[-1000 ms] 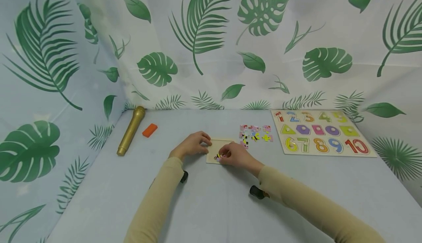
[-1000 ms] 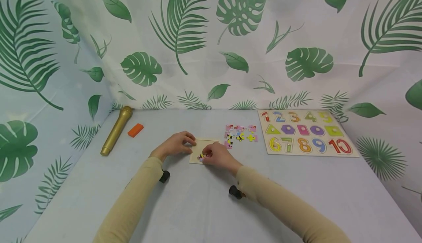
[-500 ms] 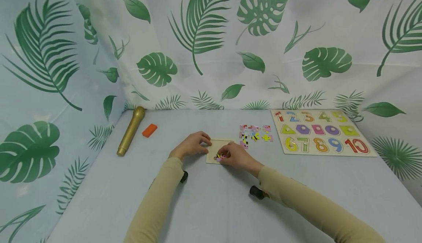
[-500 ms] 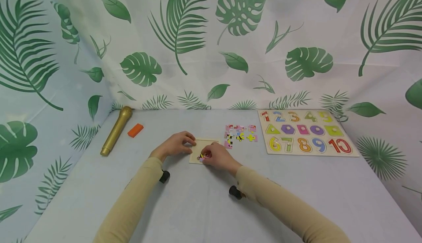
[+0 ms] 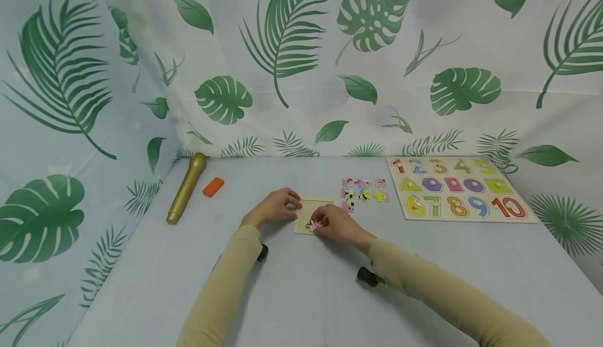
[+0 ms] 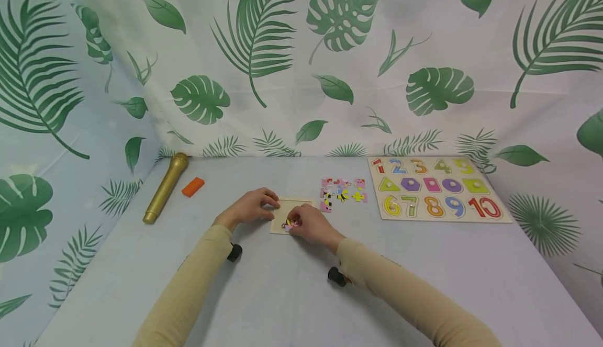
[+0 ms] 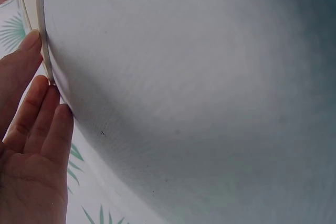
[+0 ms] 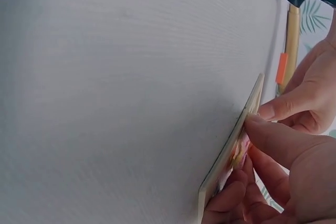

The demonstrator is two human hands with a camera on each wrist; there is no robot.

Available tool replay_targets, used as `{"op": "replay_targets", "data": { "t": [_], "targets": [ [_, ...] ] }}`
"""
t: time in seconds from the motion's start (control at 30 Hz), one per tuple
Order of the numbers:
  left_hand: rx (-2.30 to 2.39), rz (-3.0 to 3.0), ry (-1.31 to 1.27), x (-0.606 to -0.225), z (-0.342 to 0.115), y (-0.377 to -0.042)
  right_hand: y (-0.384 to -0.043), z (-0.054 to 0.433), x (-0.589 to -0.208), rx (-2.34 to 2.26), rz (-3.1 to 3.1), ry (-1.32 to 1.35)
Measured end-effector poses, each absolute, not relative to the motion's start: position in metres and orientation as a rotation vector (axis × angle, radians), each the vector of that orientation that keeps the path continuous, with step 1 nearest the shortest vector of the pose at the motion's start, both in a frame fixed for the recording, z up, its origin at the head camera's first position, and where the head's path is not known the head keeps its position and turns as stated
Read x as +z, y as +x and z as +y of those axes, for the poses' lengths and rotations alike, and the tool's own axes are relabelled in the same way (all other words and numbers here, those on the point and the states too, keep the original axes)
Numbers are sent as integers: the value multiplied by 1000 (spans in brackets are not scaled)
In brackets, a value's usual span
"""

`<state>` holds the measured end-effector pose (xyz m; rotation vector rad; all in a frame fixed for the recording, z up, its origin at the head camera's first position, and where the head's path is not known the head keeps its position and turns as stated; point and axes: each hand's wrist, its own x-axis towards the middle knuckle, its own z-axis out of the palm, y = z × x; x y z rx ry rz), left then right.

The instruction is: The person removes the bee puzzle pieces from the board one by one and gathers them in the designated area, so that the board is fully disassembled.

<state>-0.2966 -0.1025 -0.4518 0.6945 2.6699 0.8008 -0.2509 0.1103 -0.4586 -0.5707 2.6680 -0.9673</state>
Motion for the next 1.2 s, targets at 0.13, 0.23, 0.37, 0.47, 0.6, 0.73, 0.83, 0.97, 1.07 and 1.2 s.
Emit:
{"op": "replay_targets", "data": {
  "t": [0.13,0.23,0.37,0.47,0.6,0.73,0.83,0.97,1.07,1.2],
  "targets": [
    [802,2672,687,-452,-102,-296,-250,111,-459,-960,2672,-574],
    [796,2672,688,-452,-103,-297,-249,112,-459,-936,2681,-585],
    [789,2671,684,-454,-102,-297,-249,112,-459,-912,2689,-598],
    [791,2673,684,-455,-102,-298,-248,113,-458,-916,2686,-603],
    [794,2673,688,-455,-102,-298,-247,115,-457,-940,2679,-616],
    [797,2674,692,-454,-102,-298,-248,117,-457,-971,2672,-612],
    [796,2675,698,-454,-102,-298,-248,117,-457,-985,2664,-597],
    [794,2677,709,-454,-103,-298,-249,118,-458,-985,2661,-593],
    [802,2678,710,-454,-103,-298,-249,118,-459,-990,2660,-594],
    [816,2678,697,-454,-102,-297,-249,119,-461,-1010,2659,-609]
  ]
}}
